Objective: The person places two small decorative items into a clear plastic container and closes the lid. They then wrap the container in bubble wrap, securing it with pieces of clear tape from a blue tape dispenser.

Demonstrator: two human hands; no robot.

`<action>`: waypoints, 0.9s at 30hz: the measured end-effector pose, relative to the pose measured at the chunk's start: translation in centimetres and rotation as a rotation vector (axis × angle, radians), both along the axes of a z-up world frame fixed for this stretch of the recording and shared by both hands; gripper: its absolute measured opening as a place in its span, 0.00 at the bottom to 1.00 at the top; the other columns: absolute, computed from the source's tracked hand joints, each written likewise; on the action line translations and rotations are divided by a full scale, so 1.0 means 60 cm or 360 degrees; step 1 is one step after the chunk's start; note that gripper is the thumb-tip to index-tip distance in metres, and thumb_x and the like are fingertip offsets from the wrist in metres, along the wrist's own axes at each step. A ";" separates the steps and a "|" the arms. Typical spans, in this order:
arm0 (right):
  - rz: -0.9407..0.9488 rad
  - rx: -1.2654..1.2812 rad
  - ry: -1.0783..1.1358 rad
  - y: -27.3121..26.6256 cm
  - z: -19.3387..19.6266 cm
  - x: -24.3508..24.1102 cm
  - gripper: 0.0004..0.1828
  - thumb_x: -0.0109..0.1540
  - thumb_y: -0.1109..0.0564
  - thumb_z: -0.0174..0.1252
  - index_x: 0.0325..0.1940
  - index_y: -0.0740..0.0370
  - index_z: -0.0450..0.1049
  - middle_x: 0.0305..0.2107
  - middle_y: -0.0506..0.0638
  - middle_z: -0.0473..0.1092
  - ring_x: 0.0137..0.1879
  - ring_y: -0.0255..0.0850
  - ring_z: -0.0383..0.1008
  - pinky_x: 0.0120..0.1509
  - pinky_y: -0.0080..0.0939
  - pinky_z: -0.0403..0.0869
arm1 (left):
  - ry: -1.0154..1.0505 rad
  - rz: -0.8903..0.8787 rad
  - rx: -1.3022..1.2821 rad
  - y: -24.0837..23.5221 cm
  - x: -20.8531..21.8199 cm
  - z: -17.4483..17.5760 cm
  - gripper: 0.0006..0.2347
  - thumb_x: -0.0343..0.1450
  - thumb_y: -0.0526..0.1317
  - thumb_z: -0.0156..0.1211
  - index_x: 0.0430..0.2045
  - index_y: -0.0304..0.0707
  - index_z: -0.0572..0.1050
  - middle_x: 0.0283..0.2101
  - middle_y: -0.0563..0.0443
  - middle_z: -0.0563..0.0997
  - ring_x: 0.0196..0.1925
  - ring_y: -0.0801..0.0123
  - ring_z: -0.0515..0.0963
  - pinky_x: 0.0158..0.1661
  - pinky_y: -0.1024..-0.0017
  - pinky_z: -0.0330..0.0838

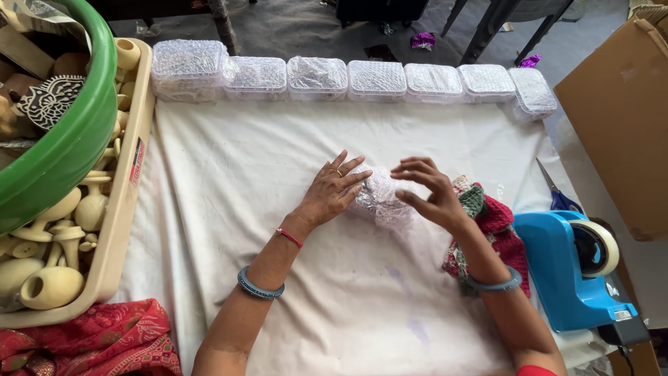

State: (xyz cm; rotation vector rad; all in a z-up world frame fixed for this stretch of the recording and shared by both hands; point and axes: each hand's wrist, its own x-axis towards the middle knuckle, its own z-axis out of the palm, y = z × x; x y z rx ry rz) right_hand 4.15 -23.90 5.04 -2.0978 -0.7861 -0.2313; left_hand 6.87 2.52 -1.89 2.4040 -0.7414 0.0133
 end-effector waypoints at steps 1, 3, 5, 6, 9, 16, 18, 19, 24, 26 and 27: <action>0.0001 -0.0004 -0.0001 0.001 0.012 -0.013 0.16 0.64 0.51 0.66 0.54 0.57 0.81 0.54 0.48 0.76 0.70 0.46 0.67 0.72 0.52 0.70 | -0.0001 0.0001 -0.0004 0.000 -0.001 0.002 0.17 0.77 0.51 0.46 0.62 0.66 0.71 0.75 0.64 0.59 0.79 0.61 0.46 0.76 0.57 0.40; 0.0104 -0.0281 -0.0136 0.002 0.036 -0.041 0.25 0.58 0.46 0.70 0.56 0.57 0.79 0.53 0.52 0.74 0.66 0.48 0.66 0.69 0.52 0.70 | 0.0019 0.0009 -0.0021 -0.001 -0.003 0.005 0.17 0.77 0.51 0.46 0.62 0.66 0.71 0.75 0.63 0.59 0.79 0.62 0.47 0.75 0.56 0.39; 0.0034 -0.0562 -0.0262 0.026 0.047 -0.064 0.33 0.52 0.44 0.72 0.57 0.60 0.78 0.52 0.56 0.73 0.62 0.51 0.66 0.64 0.55 0.69 | 0.0017 0.0009 -0.0043 -0.001 -0.002 0.001 0.17 0.77 0.51 0.46 0.62 0.66 0.71 0.75 0.62 0.59 0.79 0.61 0.47 0.75 0.56 0.40; -0.0039 -0.0838 -0.0387 0.037 0.052 -0.076 0.41 0.46 0.41 0.74 0.59 0.63 0.78 0.51 0.60 0.71 0.58 0.54 0.65 0.58 0.58 0.69 | 0.0014 0.0008 -0.0060 -0.002 -0.003 0.000 0.17 0.77 0.50 0.47 0.62 0.65 0.71 0.75 0.62 0.59 0.79 0.61 0.48 0.75 0.56 0.40; -0.0229 -0.0858 -0.0516 0.048 0.017 -0.076 0.39 0.46 0.41 0.73 0.57 0.63 0.79 0.47 0.58 0.73 0.53 0.53 0.68 0.52 0.56 0.70 | -0.0038 0.0000 -0.0113 -0.001 -0.003 -0.009 0.17 0.77 0.49 0.48 0.63 0.63 0.71 0.75 0.60 0.60 0.79 0.60 0.49 0.75 0.56 0.43; -0.0272 -0.0402 -0.0269 0.047 -0.043 -0.038 0.16 0.60 0.52 0.70 0.49 0.60 0.81 0.38 0.50 0.75 0.42 0.42 0.75 0.44 0.42 0.75 | -0.0074 -0.0027 -0.0166 -0.003 -0.005 -0.010 0.17 0.77 0.46 0.49 0.63 0.59 0.71 0.75 0.58 0.60 0.79 0.58 0.51 0.75 0.58 0.47; -0.0587 -0.0419 -0.0216 0.052 -0.067 -0.030 0.09 0.61 0.54 0.70 0.35 0.61 0.79 0.30 0.48 0.75 0.30 0.38 0.76 0.34 0.40 0.74 | -0.0062 -0.0026 -0.0156 -0.004 -0.008 -0.008 0.17 0.78 0.46 0.48 0.64 0.59 0.70 0.75 0.58 0.59 0.79 0.59 0.50 0.75 0.58 0.47; -0.0585 -0.0421 -0.0215 0.059 -0.071 -0.031 0.09 0.61 0.54 0.70 0.35 0.61 0.79 0.30 0.48 0.75 0.30 0.38 0.76 0.34 0.40 0.74 | -0.0060 -0.0025 -0.0159 -0.004 -0.008 -0.010 0.17 0.78 0.46 0.48 0.64 0.59 0.70 0.75 0.58 0.59 0.79 0.59 0.50 0.75 0.58 0.47; -0.0553 -0.0433 -0.0427 0.078 -0.054 -0.048 0.04 0.60 0.61 0.66 0.33 0.62 0.78 0.29 0.50 0.74 0.29 0.40 0.76 0.32 0.41 0.73 | -0.0178 -0.0069 -0.0105 -0.009 -0.015 -0.009 0.18 0.78 0.42 0.44 0.65 0.54 0.69 0.75 0.61 0.59 0.79 0.60 0.51 0.75 0.57 0.45; -0.0422 -0.0435 -0.0472 0.070 -0.045 -0.052 0.03 0.61 0.62 0.65 0.36 0.63 0.78 0.31 0.51 0.74 0.30 0.41 0.75 0.34 0.41 0.74 | -0.0181 -0.0085 -0.0112 -0.011 -0.014 -0.008 0.18 0.79 0.41 0.44 0.64 0.54 0.69 0.75 0.61 0.59 0.79 0.61 0.51 0.75 0.57 0.45; -0.0288 -0.0434 -0.0516 0.066 -0.041 -0.054 0.04 0.61 0.62 0.64 0.39 0.63 0.77 0.32 0.52 0.75 0.32 0.42 0.75 0.35 0.41 0.74 | -0.0183 -0.0099 -0.0117 -0.012 -0.014 -0.008 0.17 0.79 0.40 0.43 0.64 0.53 0.69 0.75 0.62 0.60 0.79 0.61 0.51 0.75 0.57 0.45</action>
